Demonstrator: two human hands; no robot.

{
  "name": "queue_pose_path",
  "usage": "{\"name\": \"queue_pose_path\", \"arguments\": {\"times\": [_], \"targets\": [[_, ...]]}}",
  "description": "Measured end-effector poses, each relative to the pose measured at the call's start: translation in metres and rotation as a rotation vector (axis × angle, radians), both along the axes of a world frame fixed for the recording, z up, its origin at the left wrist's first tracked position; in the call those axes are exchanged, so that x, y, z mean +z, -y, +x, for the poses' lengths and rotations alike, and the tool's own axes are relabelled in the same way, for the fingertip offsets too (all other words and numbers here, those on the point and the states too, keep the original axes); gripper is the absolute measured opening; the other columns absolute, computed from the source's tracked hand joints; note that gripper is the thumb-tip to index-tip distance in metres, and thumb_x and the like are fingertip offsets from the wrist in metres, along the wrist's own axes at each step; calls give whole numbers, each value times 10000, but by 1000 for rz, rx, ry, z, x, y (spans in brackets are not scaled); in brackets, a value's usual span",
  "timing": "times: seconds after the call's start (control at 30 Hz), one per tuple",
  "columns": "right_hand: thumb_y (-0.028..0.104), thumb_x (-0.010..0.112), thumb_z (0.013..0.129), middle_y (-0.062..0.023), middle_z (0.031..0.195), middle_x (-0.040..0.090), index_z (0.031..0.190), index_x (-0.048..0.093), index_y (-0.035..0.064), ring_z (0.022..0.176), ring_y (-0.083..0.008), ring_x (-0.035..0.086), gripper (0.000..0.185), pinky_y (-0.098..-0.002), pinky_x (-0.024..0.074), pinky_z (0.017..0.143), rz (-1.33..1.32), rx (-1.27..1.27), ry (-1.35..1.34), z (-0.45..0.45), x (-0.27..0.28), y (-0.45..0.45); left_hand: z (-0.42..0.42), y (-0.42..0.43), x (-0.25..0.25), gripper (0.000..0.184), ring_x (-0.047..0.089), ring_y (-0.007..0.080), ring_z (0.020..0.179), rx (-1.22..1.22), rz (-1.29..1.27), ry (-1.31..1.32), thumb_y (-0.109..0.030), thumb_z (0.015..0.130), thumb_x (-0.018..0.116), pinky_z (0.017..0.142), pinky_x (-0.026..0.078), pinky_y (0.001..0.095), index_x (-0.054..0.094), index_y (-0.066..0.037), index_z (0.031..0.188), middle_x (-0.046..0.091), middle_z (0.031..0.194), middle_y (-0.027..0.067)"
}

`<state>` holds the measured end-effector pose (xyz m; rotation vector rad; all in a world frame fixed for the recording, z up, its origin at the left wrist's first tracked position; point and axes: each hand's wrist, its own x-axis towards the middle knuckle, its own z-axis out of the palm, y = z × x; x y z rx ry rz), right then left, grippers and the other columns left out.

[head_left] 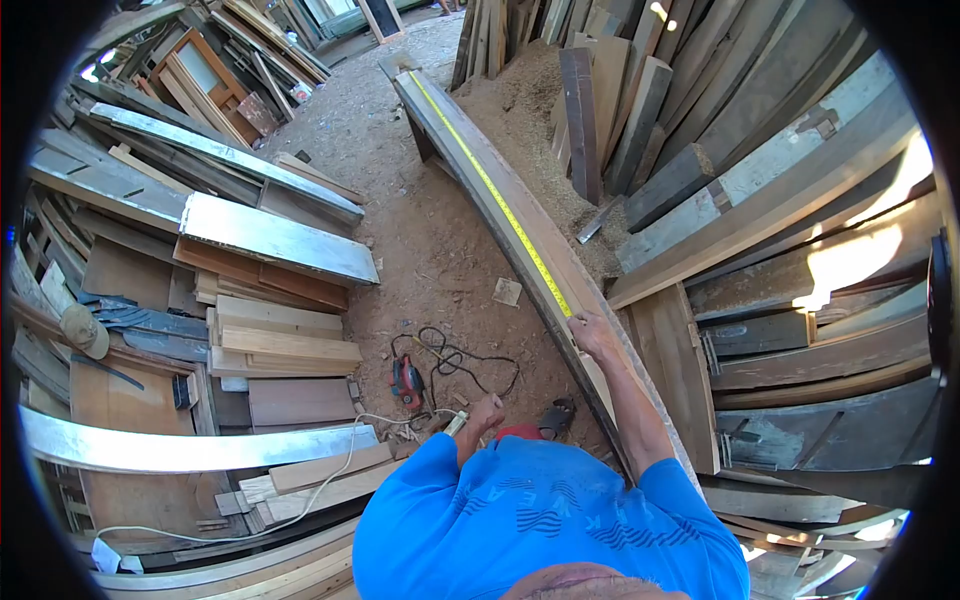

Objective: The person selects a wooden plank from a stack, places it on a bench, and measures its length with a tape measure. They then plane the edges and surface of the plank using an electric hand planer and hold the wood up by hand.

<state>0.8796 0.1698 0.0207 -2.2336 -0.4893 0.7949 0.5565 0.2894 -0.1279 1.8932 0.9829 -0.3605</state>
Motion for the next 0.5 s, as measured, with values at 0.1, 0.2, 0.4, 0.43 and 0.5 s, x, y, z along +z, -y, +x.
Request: {"name": "queue_pose_path", "arguments": {"times": [0.1, 0.2, 0.4, 0.43, 0.5], "targets": [[404, 600, 892, -174, 922, 716, 1209, 686, 62, 752, -281, 708, 474, -417, 584, 656, -11, -6, 29, 2, -6, -1, -2, 18, 2, 141, 646, 256, 660, -13, 53, 32, -154, 689, 636, 572, 477, 373, 643, -40, 772, 648, 691, 121], [400, 604, 883, -156, 868, 716, 1222, 679, 68, 748, -269, 709, 480, -408, 585, 624, -30, 69, 105, 4, 0, -16, -8, 29, 12, 112, 679, 279, 683, 0, 27, 103, -155, 661, 646, 625, 522, 404, 657, -53, 707, 679, 678, 134], [412, 598, 868, -223, 920, 723, 1248, 659, 67, 784, -303, 722, 517, -431, 561, 772, -123, 15, 38, -3, -2, -6, -12, 26, -6, 162, 685, 299, 704, 4, -25, 86, -189, 751, 621, 656, 533, 422, 688, -42, 740, 688, 699, 153], [411, 599, 867, -229, 938, 722, 1246, 659, 66, 814, -318, 721, 515, -437, 555, 796, -115, 22, 62, -6, -5, -3, -9, 21, -4, 177, 686, 304, 706, 19, -70, 31, -197, 763, 616, 658, 534, 426, 695, -39, 751, 690, 703, 155], [409, 602, 865, -241, 973, 719, 1241, 659, 66, 872, -349, 719, 512, -447, 544, 844, -97, 37, 114, -9, -9, 2, -10, 20, -3, 217, 686, 304, 711, 25, -98, -36, -232, 801, 608, 658, 531, 424, 704, -39, 779, 691, 711, 152]]}}
